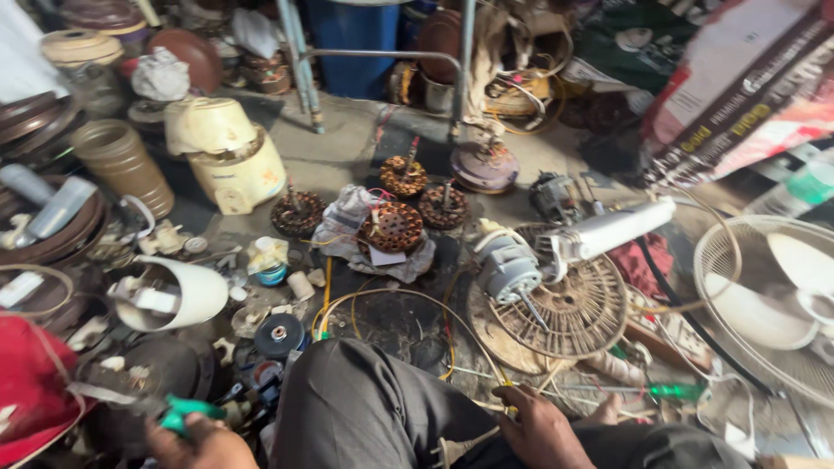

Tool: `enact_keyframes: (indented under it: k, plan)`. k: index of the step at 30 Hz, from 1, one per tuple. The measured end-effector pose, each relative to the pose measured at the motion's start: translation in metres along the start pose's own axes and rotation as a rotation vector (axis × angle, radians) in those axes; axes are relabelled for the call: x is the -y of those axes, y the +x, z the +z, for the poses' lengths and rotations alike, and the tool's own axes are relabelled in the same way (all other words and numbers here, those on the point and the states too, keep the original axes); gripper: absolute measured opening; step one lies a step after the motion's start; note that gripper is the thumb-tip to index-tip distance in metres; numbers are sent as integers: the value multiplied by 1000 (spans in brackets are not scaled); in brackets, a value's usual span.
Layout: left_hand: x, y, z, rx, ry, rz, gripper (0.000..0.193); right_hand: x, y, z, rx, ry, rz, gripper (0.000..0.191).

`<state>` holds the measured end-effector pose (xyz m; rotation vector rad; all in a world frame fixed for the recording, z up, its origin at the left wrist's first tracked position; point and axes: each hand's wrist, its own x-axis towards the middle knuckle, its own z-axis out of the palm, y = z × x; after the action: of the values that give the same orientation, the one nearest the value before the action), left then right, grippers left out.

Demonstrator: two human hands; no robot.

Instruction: The person sits on the floor of a cluttered repair workshop and repairs a pedestal fan motor, using screwdrivers to unscrew and pry components from the motor housing. They reposition the fan head, handle the motor winding parts around them, and continue working on the assembly with the screwdriver.

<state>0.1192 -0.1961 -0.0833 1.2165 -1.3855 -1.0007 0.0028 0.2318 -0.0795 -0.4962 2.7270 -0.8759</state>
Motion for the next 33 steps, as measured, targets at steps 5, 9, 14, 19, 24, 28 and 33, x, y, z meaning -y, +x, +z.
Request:
enact_keyframes:
  k: [5,9,14,19,24,28,33]
  plan:
    - [9,-49,21,465,-115,841,42,53,-23,-13,-153,273,-152,54]
    - [4,-181,29,953,-210,598,56,81,-51,-10,-471,233,-588,96]
    - [-52,-258,21,1387,-256,830,44,43,-65,1,-310,1618,209,58]
    - [-109,-254,60,1536,121,252,32,-23,-84,16,-227,1846,793,43]
    - [-114,-273,140,1789,-248,-434,25,-56,-101,37,-360,1613,947,38]
    - [-105,-305,168,1670,-469,-1142,15,-79,-109,40,-276,1595,800,53]
    - [-90,-313,179,1633,-556,-1182,16,-68,-107,23,-268,1341,339,78]
